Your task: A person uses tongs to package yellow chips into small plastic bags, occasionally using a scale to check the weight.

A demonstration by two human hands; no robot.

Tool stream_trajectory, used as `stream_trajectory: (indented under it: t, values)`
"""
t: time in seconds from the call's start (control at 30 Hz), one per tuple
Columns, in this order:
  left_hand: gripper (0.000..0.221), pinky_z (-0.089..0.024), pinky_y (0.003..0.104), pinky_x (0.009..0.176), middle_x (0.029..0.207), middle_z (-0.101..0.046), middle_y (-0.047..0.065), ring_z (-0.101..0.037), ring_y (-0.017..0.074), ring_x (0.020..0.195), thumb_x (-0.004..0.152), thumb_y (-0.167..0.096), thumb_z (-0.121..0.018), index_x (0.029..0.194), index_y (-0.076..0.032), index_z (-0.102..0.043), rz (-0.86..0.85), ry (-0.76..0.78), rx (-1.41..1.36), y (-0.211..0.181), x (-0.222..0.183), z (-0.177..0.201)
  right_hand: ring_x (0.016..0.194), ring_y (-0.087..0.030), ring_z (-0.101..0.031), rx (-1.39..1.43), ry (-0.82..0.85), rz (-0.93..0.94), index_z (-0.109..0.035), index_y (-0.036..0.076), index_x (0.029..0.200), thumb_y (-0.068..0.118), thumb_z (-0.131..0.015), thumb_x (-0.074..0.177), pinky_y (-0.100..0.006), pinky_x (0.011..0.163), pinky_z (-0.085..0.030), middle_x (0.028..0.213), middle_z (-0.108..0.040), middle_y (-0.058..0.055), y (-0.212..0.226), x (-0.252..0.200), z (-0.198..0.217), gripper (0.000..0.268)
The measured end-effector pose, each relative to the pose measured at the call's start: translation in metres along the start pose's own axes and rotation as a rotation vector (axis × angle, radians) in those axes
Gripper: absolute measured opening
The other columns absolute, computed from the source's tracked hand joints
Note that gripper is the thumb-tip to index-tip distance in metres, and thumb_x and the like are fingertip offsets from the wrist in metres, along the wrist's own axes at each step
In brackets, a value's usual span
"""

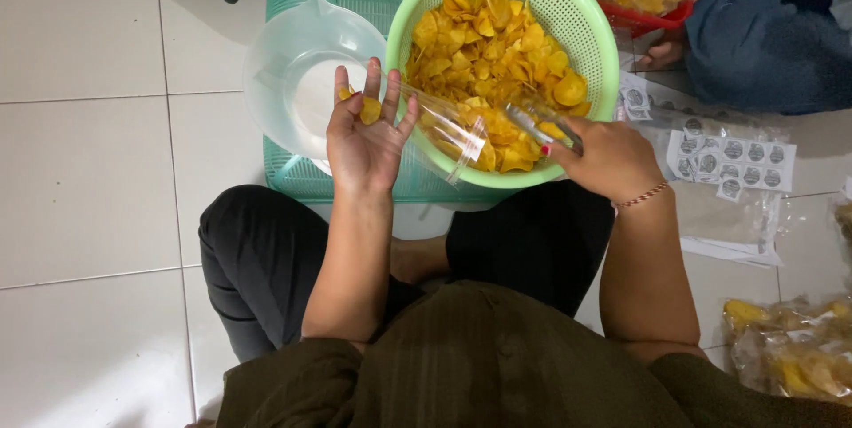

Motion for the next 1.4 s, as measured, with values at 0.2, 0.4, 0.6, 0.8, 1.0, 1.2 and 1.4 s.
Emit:
stream_trajectory:
  t: [0.2,0.4,0.6,0.8,1.0,1.2,1.4]
  values:
    - [0.064,-0.046,0.052,0.087,0.133,-0.043,0.011,-0.046,0.0317,0.12,0.082,-0.007,-0.042,0.141,-0.02,-0.022,-0.008,-0.006,0.006,0.003,0.001,0.001,0.097,-0.042,-0.06,-0.019,0.079,0.069,-0.059,0.022,0.119,0.041,-0.051,0.083,-0.051,0.084,-0.047,0.095,-0.067,-0.018,0.02,-0.012,-0.003,0.041]
    - [0.057,-0.042,0.052,0.089,0.142,-0.035,0.01,-0.041,0.0337,0.125,0.089,-0.013,-0.033,0.143,-0.02,-0.018,-0.143,0.022,0.023,-0.004,0.004,0.001,0.076,-0.04,-0.063,0.27,-0.163,0.196,-0.064,0.02,0.113,0.026,-0.059,0.085,-0.048,0.065,-0.048,0.082,-0.067,-0.016,0.009,-0.03,0.018,0.029]
    - [0.054,-0.037,0.056,0.093,0.144,-0.03,0.012,-0.036,0.0362,0.129,0.096,-0.018,-0.022,0.147,-0.021,-0.005,-0.326,0.022,0.017,-0.009,0.004,0.004,0.051,-0.027,-0.06,0.531,-0.234,0.398,-0.064,0.004,0.112,0.009,-0.064,0.082,-0.034,0.045,-0.046,0.072,-0.066,-0.02,0.027,-0.067,0.049,0.031]
    - [0.058,-0.032,0.051,0.101,0.139,-0.03,0.007,-0.035,0.0304,0.125,0.09,-0.027,-0.035,0.143,-0.024,-0.011,-0.282,0.088,-0.059,0.001,0.0,-0.003,0.04,-0.014,-0.047,0.372,-0.333,0.556,-0.064,0.002,0.109,0.011,-0.065,0.077,-0.026,0.04,-0.035,0.063,-0.065,-0.005,0.059,-0.083,0.06,0.034]
    - [0.051,-0.032,0.058,0.101,0.149,-0.017,0.015,-0.028,0.0368,0.132,0.099,-0.023,-0.017,0.146,-0.018,0.001,-0.282,0.095,0.035,0.018,-0.015,-0.017,0.075,-0.036,-0.063,0.276,-0.311,0.595,-0.066,0.014,0.108,0.022,-0.064,0.08,-0.042,0.061,-0.05,0.078,-0.068,-0.014,0.082,-0.073,0.045,0.03]
    - [0.05,-0.031,0.057,0.101,0.146,-0.022,0.013,-0.032,0.0367,0.13,0.099,-0.023,-0.018,0.145,-0.016,0.001,-0.18,0.1,-0.025,0.036,-0.002,0.0,0.073,-0.037,-0.064,0.095,-0.273,0.553,-0.056,0.011,0.121,0.034,-0.058,0.082,-0.049,0.063,-0.049,0.08,-0.066,-0.013,0.087,-0.076,0.044,0.045]
    - [0.052,-0.034,0.061,0.098,0.147,-0.017,0.015,-0.031,0.0367,0.13,0.098,-0.022,-0.017,0.146,-0.018,0.003,-0.158,0.084,-0.128,0.016,0.003,0.001,0.076,-0.042,-0.063,0.086,-0.358,0.535,-0.059,0.003,0.118,0.03,-0.064,0.08,-0.048,0.063,-0.049,0.084,-0.066,-0.019,0.052,-0.085,0.06,0.047]
Point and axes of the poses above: each hand's wrist, its own x-axis towards the middle knuckle, its own z-axis out of the back of the hand, y = z × x, the point moved 7 cm from there along x, towards the middle knuckle
